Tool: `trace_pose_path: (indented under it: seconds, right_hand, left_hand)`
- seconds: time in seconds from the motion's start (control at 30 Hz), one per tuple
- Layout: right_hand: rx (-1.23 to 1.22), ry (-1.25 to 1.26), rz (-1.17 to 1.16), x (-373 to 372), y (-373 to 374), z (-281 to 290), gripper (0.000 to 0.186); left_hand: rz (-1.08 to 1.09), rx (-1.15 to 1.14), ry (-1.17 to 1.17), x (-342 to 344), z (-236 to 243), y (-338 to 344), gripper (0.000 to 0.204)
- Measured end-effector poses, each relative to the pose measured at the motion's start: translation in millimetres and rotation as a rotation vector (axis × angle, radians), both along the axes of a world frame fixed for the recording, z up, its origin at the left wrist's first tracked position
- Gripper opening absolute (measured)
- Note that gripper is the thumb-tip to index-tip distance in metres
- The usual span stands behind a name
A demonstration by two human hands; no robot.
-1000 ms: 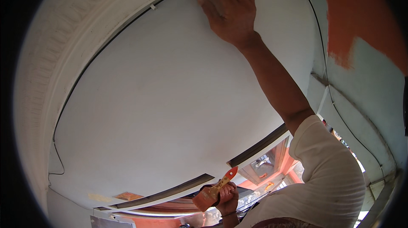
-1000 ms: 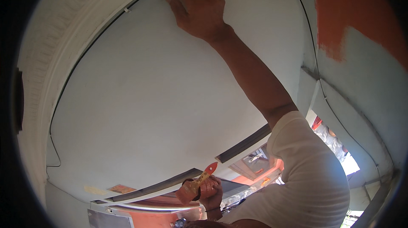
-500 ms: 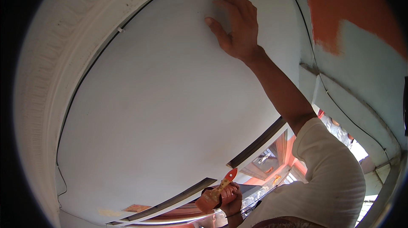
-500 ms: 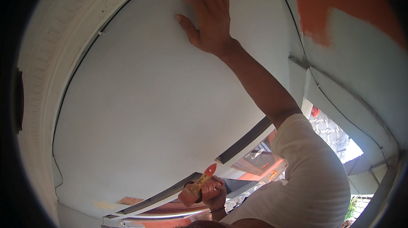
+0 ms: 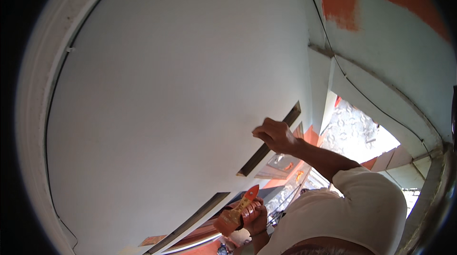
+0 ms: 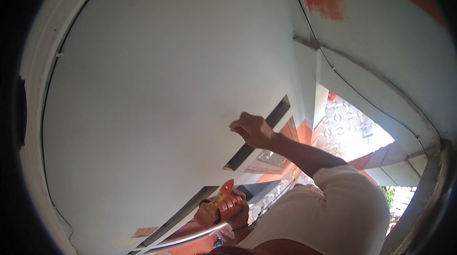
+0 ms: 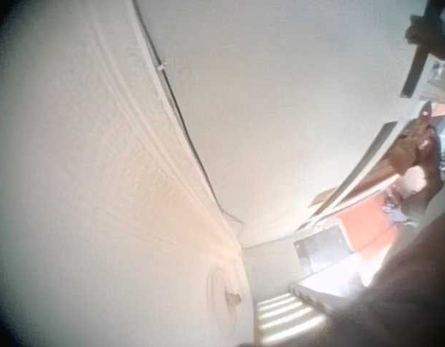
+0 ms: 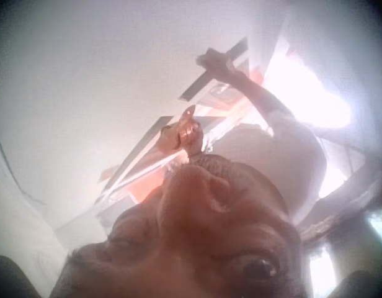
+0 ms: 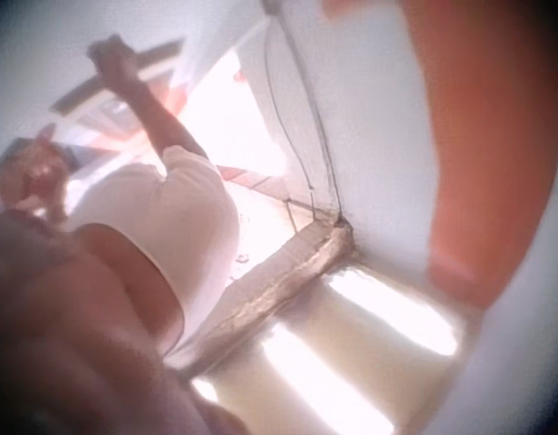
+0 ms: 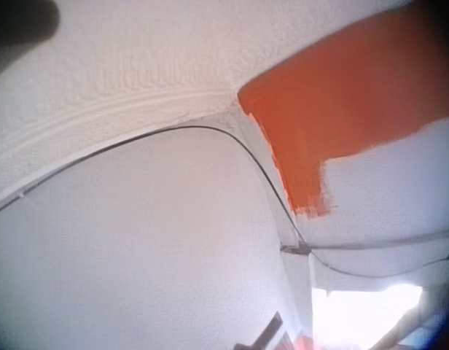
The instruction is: The person paints a white ceiling with orange paint using a brush and a small container. They repeatedly dip the brush into the container and apply paint in long strokes along the ceiling surface.
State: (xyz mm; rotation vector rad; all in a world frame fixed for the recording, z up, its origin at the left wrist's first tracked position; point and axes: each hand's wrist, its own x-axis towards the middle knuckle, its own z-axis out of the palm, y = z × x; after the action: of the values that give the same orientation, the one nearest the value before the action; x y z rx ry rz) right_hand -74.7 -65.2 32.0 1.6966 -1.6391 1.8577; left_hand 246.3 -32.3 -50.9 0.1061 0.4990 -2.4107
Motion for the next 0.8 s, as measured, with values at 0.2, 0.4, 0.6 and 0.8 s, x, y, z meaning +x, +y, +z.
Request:
trace_pose_path:
  seconds: [0.2, 0.4, 0.6, 0.8]
  right_hand:
    - [0.357, -0.204, 0.061, 20.5, 48.7, -46.7, 0.023]
    - [0.373, -0.176, 0.056, 40.2, 64.6, -84.2, 0.012]
    - [0.765, -0.072, 0.275, 59.7, 75.9, -110.0, 0.030]
    - [0.694, -0.194, 0.431, 66.3, 74.2, -82.0, 0.046]
  left_hand:
    - [-0.046, -0.036, -0.013, -1.6, 4.2, 4.9, 0.053]
    - [-0.056, -0.058, -0.029, -5.5, -6.8, -4.8, 0.061]
    - [-0.087, -0.074, -0.063, -4.2, -2.7, -0.3, 0.054]
    - [-0.105, -0.106, 0.052, -7.0, 0.4, -3.8, 0.054]
